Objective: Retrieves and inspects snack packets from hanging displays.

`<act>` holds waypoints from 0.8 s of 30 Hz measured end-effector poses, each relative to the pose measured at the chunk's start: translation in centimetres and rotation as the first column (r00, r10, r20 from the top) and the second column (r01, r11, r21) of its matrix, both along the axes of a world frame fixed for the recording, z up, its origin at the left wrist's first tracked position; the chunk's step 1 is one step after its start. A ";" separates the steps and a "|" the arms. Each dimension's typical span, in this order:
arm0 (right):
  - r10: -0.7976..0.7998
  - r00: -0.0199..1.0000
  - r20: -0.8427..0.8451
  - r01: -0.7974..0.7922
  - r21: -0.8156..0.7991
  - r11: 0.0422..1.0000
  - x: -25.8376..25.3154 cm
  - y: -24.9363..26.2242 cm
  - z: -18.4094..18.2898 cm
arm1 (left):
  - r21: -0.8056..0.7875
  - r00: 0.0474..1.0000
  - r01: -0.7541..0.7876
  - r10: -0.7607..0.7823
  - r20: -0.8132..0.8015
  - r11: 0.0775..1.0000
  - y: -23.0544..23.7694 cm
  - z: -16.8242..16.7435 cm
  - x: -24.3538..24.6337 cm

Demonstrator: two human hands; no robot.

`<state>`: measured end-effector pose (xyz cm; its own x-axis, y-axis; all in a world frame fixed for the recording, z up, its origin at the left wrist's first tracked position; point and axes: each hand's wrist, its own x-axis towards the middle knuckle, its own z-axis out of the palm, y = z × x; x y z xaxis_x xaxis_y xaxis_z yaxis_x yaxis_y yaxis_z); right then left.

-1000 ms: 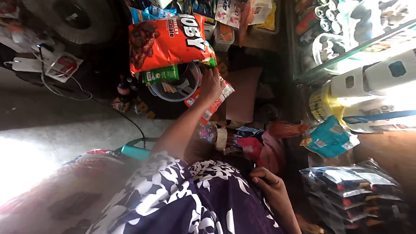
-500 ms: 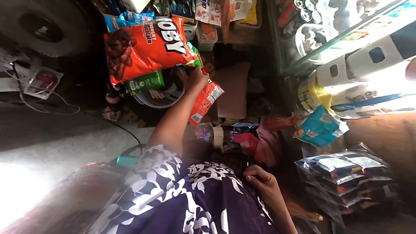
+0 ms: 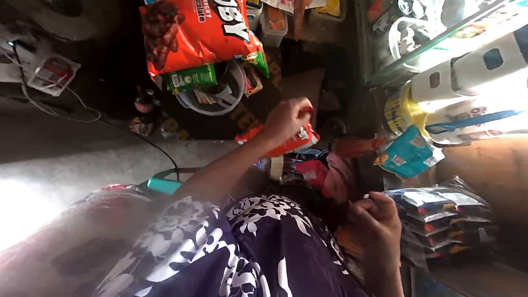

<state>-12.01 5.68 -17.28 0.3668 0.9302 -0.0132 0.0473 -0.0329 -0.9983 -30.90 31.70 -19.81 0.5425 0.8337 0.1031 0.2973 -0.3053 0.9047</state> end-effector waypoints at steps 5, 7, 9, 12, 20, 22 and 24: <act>-0.034 0.949 -0.315 0.040 0.012 0.999 -0.1 0.9 1.1 | 0.161 0.982 0.186 -0.180 -0.054 0.969 -6.1 3.1 1.4; 0.012 0.926 -0.377 0.016 0.072 0.997 -0.8 1.1 1.6 | 0.301 0.985 0.170 -0.169 -0.028 0.938 -8.1 3.6 2.1; 0.037 0.942 -0.334 0.016 0.153 0.988 -1.3 1.1 2.2 | 0.417 0.983 0.162 -0.185 0.014 0.895 -9.3 3.8 2.9; -0.001 0.995 -0.097 0.029 0.285 0.958 -1.2 0.6 3.6 | 0.487 0.974 0.148 -0.211 0.077 0.861 -10.6 4.9 3.5; -0.214 0.895 0.391 -0.006 0.489 0.872 2.5 -1.0 4.8 | 0.287 0.840 0.288 -0.385 0.382 0.914 -12.8 8.4 3.2; -0.267 0.875 0.404 -0.001 0.552 0.834 2.8 -1.6 4.9 | 0.184 0.799 0.307 -0.358 0.483 0.934 -13.4 8.7 3.5; -0.399 0.812 0.426 0.058 0.621 0.782 2.3 -1.9 5.1 | 0.114 0.770 0.324 -0.332 0.545 0.939 -14.3 8.9 3.9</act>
<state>-9.69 3.75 -12.22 0.3599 0.5869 0.7252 0.6161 0.4342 -0.6572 -26.96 17.41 -10.93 0.6314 0.6121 0.4761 -0.3668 -0.3052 0.8788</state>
